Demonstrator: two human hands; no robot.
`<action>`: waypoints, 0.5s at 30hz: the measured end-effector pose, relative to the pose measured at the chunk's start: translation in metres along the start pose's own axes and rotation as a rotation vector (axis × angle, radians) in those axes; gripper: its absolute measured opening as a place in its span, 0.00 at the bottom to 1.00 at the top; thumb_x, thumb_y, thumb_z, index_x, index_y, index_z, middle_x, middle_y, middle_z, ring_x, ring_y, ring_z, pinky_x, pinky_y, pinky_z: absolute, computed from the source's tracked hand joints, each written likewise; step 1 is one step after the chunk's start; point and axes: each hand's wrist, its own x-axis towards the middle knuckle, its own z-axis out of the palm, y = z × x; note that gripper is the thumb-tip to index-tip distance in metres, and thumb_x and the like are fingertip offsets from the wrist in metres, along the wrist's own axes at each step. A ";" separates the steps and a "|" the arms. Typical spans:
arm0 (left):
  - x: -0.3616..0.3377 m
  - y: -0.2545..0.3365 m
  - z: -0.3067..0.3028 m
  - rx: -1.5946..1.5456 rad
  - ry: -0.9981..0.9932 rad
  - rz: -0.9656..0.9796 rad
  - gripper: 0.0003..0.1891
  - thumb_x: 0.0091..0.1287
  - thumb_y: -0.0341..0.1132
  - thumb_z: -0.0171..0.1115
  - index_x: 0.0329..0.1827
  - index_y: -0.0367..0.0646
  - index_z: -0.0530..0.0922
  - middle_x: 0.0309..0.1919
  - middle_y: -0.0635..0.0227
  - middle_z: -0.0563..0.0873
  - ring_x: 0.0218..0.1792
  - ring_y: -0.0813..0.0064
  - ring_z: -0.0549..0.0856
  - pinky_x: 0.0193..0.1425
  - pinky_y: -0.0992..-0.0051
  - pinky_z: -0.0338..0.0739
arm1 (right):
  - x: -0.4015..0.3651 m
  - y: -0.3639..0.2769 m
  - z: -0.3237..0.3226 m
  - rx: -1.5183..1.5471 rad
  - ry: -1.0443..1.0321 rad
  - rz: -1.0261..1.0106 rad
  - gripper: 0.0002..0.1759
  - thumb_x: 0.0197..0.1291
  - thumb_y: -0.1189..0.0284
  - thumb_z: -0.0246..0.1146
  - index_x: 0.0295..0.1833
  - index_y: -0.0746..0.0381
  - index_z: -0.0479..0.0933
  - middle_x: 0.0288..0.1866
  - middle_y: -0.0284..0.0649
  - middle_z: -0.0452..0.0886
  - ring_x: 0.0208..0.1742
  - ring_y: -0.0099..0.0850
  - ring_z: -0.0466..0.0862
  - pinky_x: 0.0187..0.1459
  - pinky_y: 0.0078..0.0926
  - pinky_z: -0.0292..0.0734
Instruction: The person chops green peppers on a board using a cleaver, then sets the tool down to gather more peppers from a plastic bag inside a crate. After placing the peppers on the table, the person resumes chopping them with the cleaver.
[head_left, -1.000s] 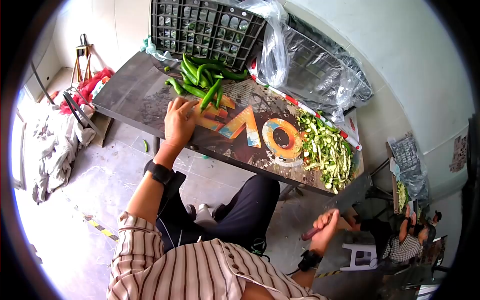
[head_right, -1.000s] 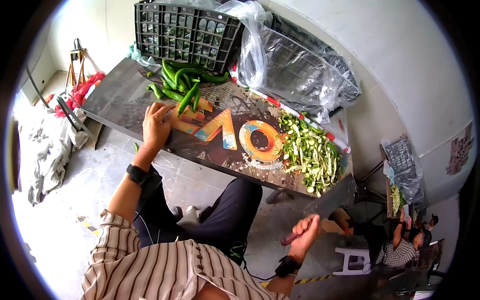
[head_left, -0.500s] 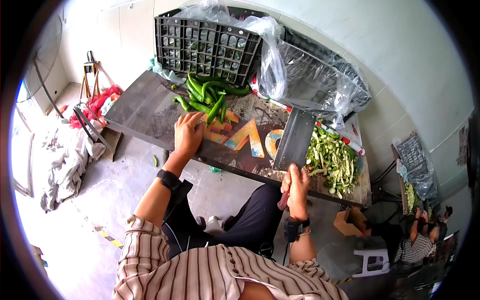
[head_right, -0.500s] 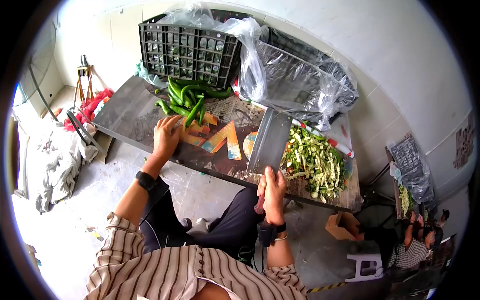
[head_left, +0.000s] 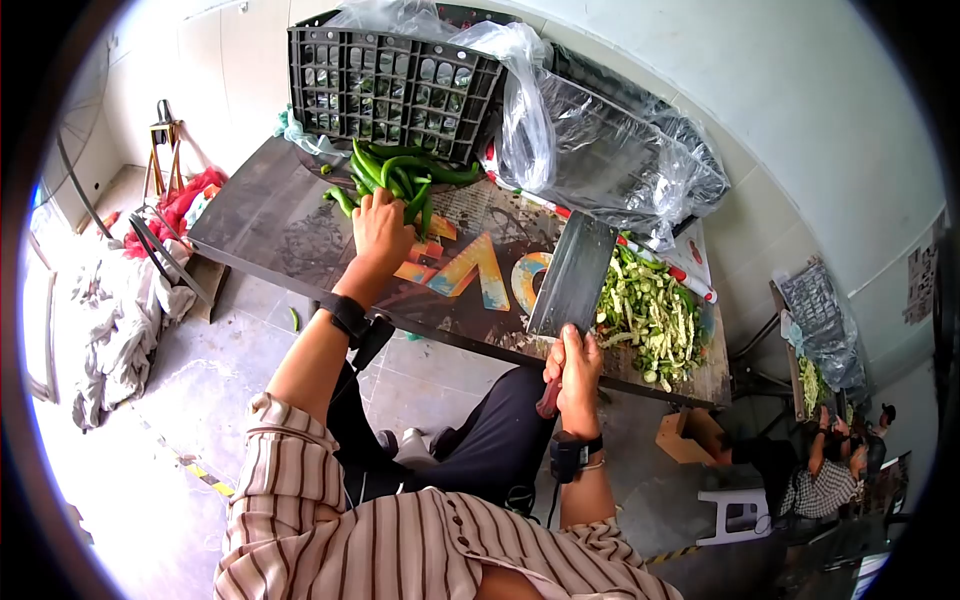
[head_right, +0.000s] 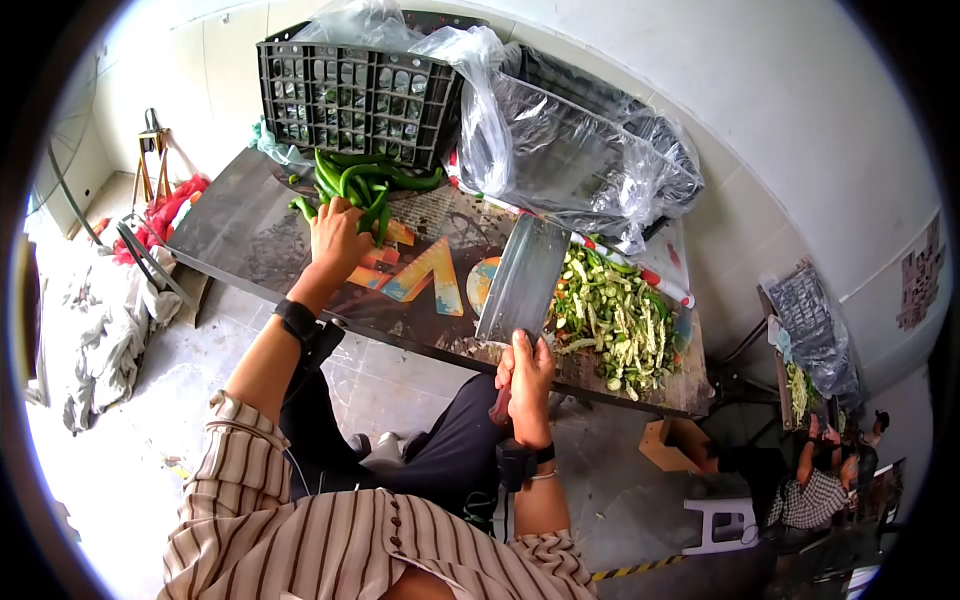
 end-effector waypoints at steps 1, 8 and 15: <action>0.001 -0.004 0.005 -0.005 -0.018 -0.007 0.17 0.47 0.37 0.66 0.42 0.48 0.85 0.48 0.66 0.78 0.54 0.59 0.74 0.57 0.62 0.68 | 0.000 0.000 0.000 0.002 -0.005 0.001 0.12 0.70 0.64 0.57 0.35 0.57 0.66 0.19 0.28 0.65 0.15 0.18 0.66 0.16 0.20 0.64; -0.038 0.026 -0.024 -0.582 -0.002 0.352 0.16 0.46 0.19 0.67 0.40 0.42 0.84 0.43 0.64 0.79 0.47 0.60 0.79 0.50 0.68 0.76 | 0.000 0.001 0.000 0.003 0.000 -0.024 0.14 0.69 0.61 0.58 0.33 0.56 0.67 0.18 0.27 0.66 0.14 0.19 0.67 0.15 0.21 0.63; -0.072 0.025 -0.021 -0.741 -0.243 0.416 0.14 0.53 0.18 0.59 0.42 0.38 0.83 0.53 0.58 0.78 0.57 0.57 0.77 0.60 0.67 0.74 | -0.001 -0.003 0.001 0.013 -0.009 -0.016 0.13 0.69 0.61 0.58 0.35 0.57 0.68 0.19 0.27 0.67 0.15 0.18 0.67 0.16 0.20 0.64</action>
